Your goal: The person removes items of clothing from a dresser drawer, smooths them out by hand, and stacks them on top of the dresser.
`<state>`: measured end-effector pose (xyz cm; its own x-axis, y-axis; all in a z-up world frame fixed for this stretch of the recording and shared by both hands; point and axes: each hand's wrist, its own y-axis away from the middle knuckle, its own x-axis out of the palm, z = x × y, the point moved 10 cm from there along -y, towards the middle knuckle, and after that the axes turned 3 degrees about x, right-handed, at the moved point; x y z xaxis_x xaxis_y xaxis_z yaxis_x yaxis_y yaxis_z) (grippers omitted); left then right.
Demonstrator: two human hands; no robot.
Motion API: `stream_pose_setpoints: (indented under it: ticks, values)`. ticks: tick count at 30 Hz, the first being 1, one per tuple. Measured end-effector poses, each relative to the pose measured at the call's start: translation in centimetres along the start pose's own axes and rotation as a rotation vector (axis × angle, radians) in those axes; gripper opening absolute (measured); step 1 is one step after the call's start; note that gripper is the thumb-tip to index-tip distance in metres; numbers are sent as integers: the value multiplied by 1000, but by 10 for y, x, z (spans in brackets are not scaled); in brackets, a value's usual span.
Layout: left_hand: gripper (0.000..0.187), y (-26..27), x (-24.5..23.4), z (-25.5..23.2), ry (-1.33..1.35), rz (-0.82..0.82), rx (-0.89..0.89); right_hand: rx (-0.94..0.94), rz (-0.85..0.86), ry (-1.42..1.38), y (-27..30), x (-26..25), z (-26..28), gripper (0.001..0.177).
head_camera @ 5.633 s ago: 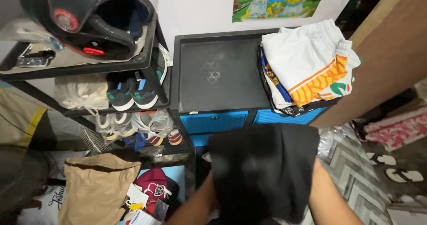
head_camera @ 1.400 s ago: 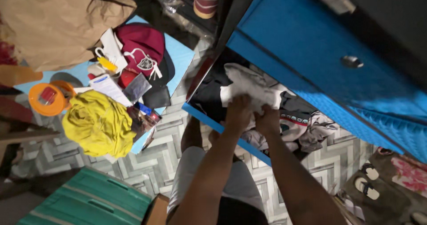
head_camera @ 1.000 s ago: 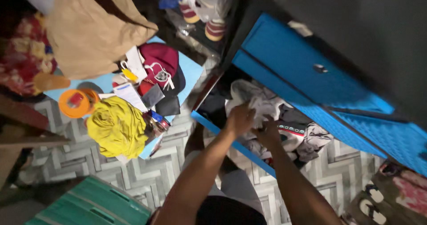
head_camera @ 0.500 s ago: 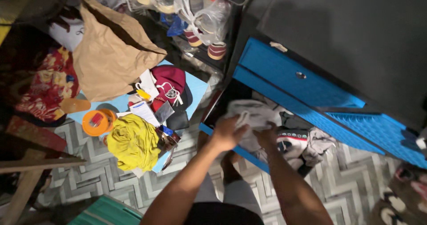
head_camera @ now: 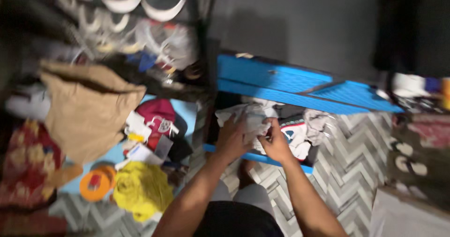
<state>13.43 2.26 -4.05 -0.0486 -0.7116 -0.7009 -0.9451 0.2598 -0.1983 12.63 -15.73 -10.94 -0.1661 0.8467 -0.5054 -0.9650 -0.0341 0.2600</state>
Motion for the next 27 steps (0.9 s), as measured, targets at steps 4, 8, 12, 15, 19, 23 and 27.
stream_pose_setpoints:
  ticks: [4,8,12,15,19,23,27]
  values:
    - [77,-25,-12,-38,70,-40,232,-17,-53,-112,27,-51,95,73]
    - [65,-33,5,-10,420,-14,-58,-189,-7,148,47,-76,121,81]
    - [54,-40,8,3,461,-83,57,-27,-41,148,36,-96,54,16]
    - [44,-29,52,44,710,62,-190,-120,-45,-213,31,-105,24,18]
    - [52,-7,74,71,702,-28,-383,209,-29,-97,17,-85,-50,55]
    - [54,11,67,68,178,3,-312,719,97,-538,38,-20,-156,76]
    - [72,46,112,71,-152,506,-305,751,139,-150,59,14,-226,90]
